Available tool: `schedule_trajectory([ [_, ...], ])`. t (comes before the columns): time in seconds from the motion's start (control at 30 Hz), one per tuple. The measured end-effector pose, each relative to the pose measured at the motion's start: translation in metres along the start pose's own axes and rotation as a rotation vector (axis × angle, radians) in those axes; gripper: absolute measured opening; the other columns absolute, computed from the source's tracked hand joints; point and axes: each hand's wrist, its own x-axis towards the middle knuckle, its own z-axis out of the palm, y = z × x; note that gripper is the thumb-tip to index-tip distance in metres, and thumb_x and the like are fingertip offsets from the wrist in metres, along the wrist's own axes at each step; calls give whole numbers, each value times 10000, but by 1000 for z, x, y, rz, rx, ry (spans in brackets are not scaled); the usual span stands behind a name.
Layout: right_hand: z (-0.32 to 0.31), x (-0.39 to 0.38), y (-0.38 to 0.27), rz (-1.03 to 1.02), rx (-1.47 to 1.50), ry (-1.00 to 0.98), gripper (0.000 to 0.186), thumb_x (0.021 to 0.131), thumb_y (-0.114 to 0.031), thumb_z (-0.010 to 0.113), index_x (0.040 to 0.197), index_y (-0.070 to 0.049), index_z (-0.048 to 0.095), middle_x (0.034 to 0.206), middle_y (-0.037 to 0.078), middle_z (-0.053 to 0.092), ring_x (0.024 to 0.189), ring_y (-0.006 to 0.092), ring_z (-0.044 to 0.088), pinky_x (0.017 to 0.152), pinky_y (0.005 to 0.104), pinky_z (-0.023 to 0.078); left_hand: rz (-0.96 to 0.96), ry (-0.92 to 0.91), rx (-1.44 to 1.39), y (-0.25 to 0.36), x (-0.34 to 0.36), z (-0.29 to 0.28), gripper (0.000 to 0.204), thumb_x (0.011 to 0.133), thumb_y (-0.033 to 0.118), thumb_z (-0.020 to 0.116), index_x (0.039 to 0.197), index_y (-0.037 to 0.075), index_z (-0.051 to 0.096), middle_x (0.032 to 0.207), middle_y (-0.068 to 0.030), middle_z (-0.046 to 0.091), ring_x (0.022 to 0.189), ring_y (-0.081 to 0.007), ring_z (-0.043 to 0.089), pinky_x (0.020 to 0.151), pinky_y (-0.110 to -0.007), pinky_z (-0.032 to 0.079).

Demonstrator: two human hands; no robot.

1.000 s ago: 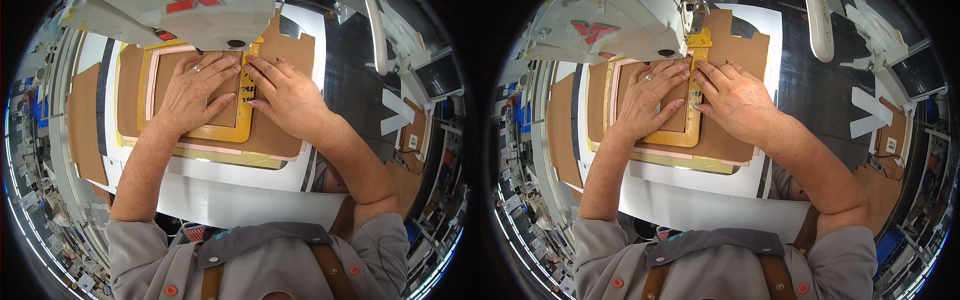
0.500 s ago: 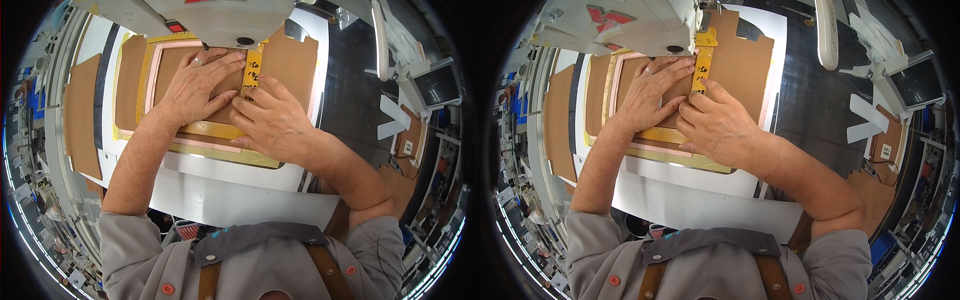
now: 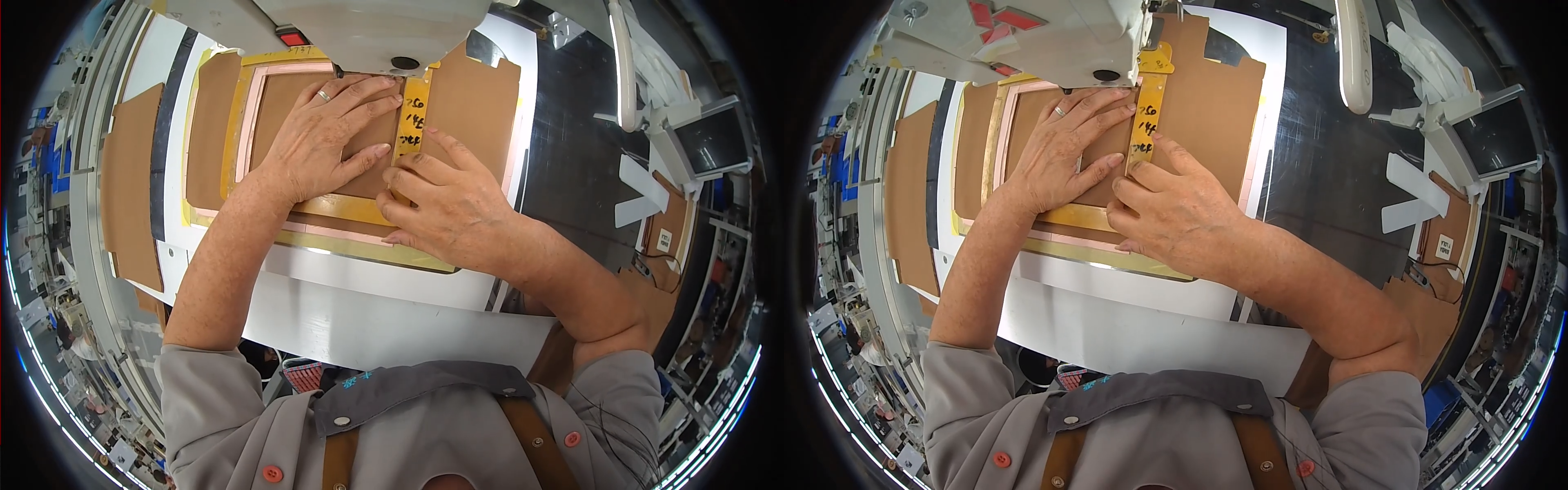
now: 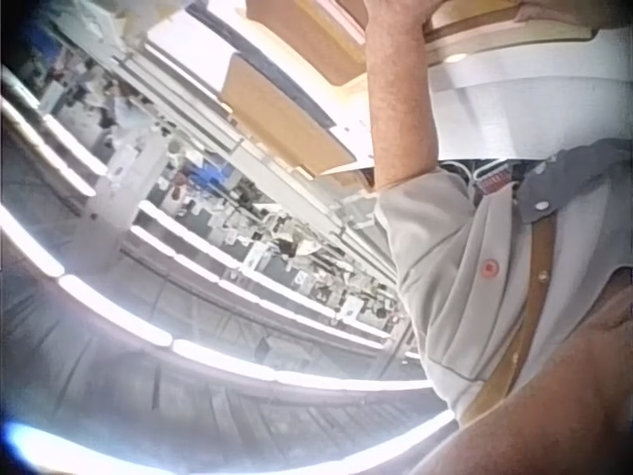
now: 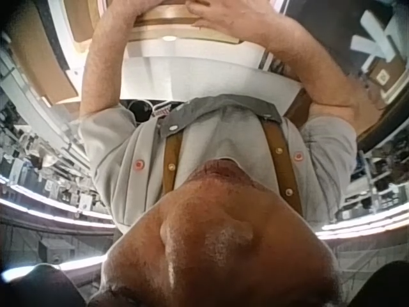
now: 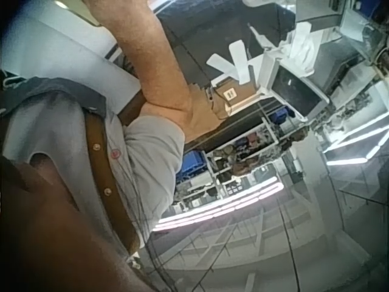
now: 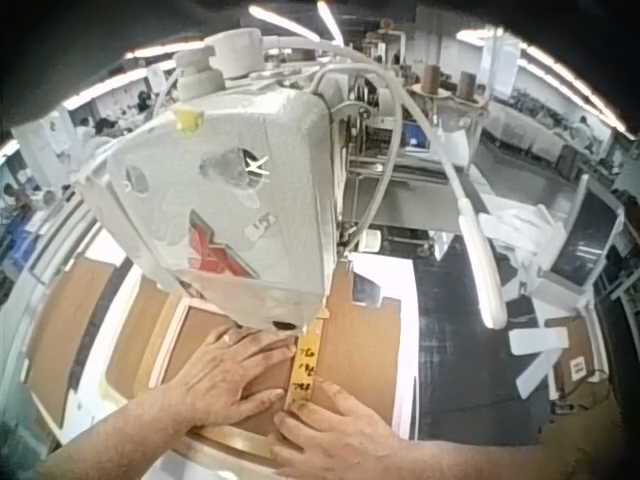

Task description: The recorder is placing leather pieces and labels into a template and operating a programmable pattern sewing machine to attach them.

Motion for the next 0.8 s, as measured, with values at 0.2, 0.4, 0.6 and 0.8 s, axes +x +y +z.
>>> schedule_trajectory([
  [0.2, 0, -3, -1, 4, 0, -15, 474, 775, -457, 783, 1099, -142, 638, 1131, 25, 610, 1147, 216, 608, 1079, 473, 475, 5, -12, -6, 2, 1, -4, 590, 940, 453, 599, 1443, 148, 558, 1521, -60, 498, 1403, -309, 434, 1166, -498, 315],
  [0.4, 2, -4, -3, 11, -1, -60, 530, 756, -459, 784, 1133, -123, 623, 1146, 32, 604, 1139, 218, 609, 1062, 447, 491, -1, -15, -3, 2, 0, -2, 581, 929, 408, 613, 1450, 157, 556, 1531, -47, 498, 1410, -307, 431, 1168, -500, 312],
  [0.6, 4, -4, -1, 45, 3, -18, 532, 747, -451, 789, 1131, -122, 626, 1149, 31, 610, 1151, 211, 605, 1055, 397, 497, -21, -9, 6, 1, 4, 0, 577, 933, 419, 614, 1448, 165, 557, 1537, -53, 494, 1399, -312, 447, 1166, -505, 310],
  [0.8, 4, -1, 6, 25, -65, 54, 461, 807, -489, 757, 1058, -111, 676, 1083, 16, 613, 1086, 186, 590, 972, 354, 517, -36, -7, -75, -6, 10, 0, 563, 913, 406, 665, 1421, 177, 586, 1442, -67, 591, 1366, -312, 476, 1155, -477, 313],
])
